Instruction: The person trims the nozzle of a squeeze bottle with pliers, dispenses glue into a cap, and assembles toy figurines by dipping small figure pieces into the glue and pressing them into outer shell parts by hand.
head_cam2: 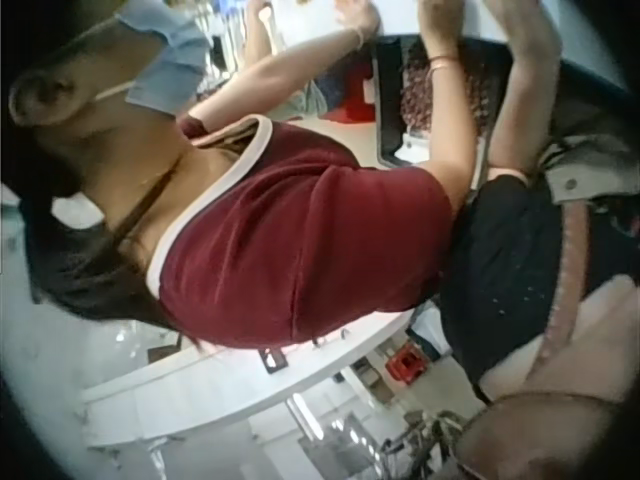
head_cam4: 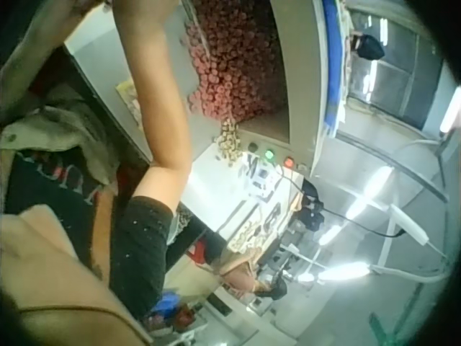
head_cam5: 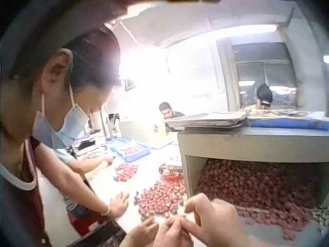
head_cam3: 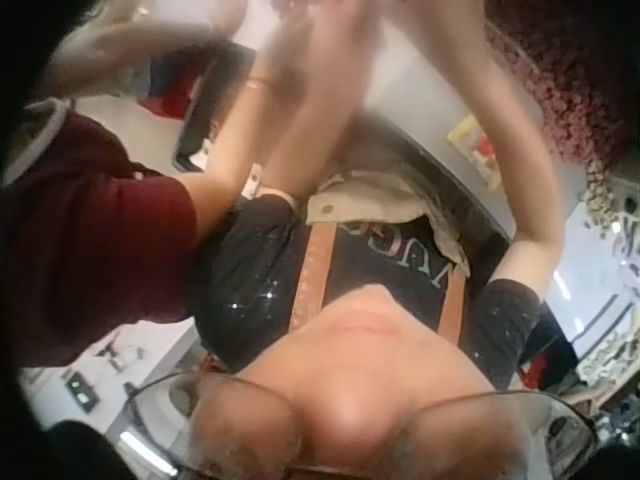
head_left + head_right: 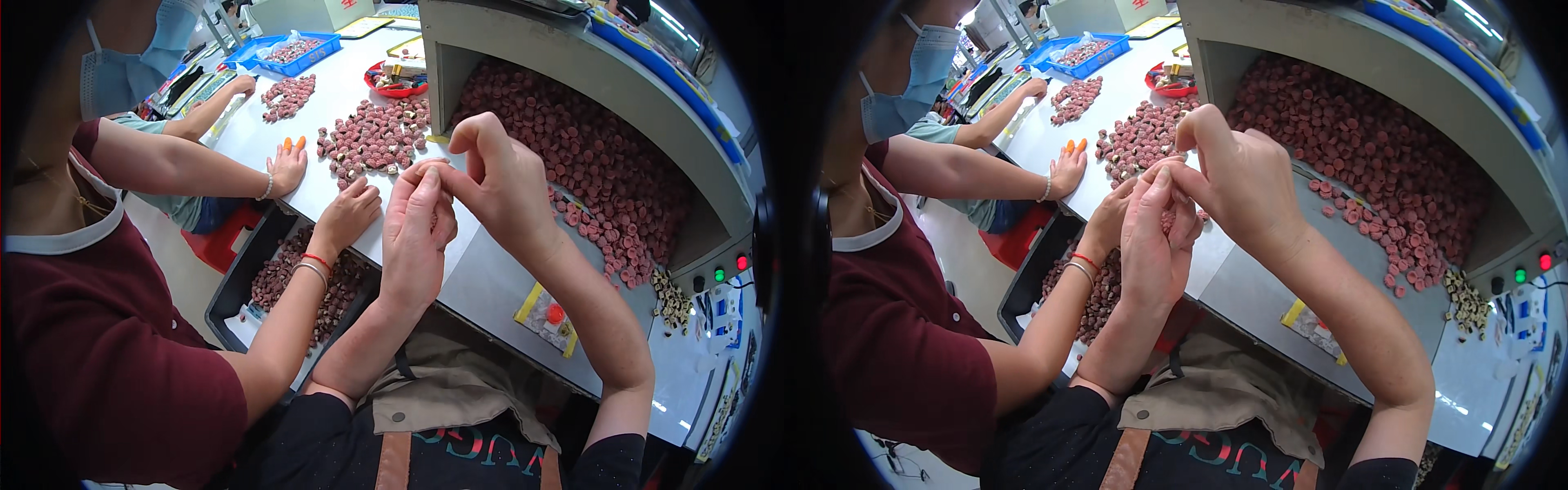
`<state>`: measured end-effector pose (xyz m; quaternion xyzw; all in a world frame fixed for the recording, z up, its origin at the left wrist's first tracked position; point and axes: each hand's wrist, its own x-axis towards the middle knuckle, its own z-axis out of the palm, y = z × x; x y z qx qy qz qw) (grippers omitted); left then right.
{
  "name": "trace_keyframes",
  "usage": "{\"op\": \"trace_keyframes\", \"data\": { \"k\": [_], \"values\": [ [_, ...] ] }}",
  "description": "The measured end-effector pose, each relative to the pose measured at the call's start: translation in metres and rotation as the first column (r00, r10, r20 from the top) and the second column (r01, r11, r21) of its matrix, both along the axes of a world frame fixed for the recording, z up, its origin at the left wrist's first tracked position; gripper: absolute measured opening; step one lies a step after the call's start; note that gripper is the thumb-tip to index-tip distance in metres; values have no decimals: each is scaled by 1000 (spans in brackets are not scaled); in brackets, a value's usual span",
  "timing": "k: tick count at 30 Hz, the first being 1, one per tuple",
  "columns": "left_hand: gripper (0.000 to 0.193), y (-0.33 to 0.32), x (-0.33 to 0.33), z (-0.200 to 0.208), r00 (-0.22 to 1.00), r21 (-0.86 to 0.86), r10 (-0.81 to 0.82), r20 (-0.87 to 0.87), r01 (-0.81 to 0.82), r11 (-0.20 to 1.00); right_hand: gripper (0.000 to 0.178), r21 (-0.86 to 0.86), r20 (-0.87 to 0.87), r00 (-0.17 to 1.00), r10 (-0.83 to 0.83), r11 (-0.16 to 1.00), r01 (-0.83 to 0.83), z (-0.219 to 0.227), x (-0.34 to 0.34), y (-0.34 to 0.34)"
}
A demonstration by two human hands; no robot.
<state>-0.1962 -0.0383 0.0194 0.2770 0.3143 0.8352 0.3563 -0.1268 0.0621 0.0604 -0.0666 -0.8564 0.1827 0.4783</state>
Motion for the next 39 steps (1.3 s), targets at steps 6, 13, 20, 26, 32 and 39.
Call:
{"op": "trace_keyframes", "data": {
  "k": [6, 13, 20, 26, 32, 39],
  "values": [
    [30, 1, 0, -2, 996, -7, -77, 51, 78, 997, 29, 372, -41, 996, -81, 924, 90, -1, 1, 6],
    [31, 3, 0, -4, 995, -35, -82, 56, 84, 996, 28, 416, 8, 997, -82, 906, 71, 0, 5, 6],
    [19, 7, 17, -2, 992, -42, -86, 90, 90, 995, 21, 428, -59, 998, -32, 902, 54, 5, 20, 1],
    [19, 5, 28, 3, 997, -125, -77, -30, 73, 990, 19, 437, -26, 996, -84, 895, 87, 4, 37, -1],
    [21, 10, 45, 5, 994, -195, -114, -4, 111, 975, 21, 454, -12, 991, -131, 883, 122, 4, 62, 1],
    [24, 8, 40, -5, 950, -173, -294, 106, 309, 935, 21, 261, 178, 940, -293, 934, 242, 13, 126, -8]
  ]
}}
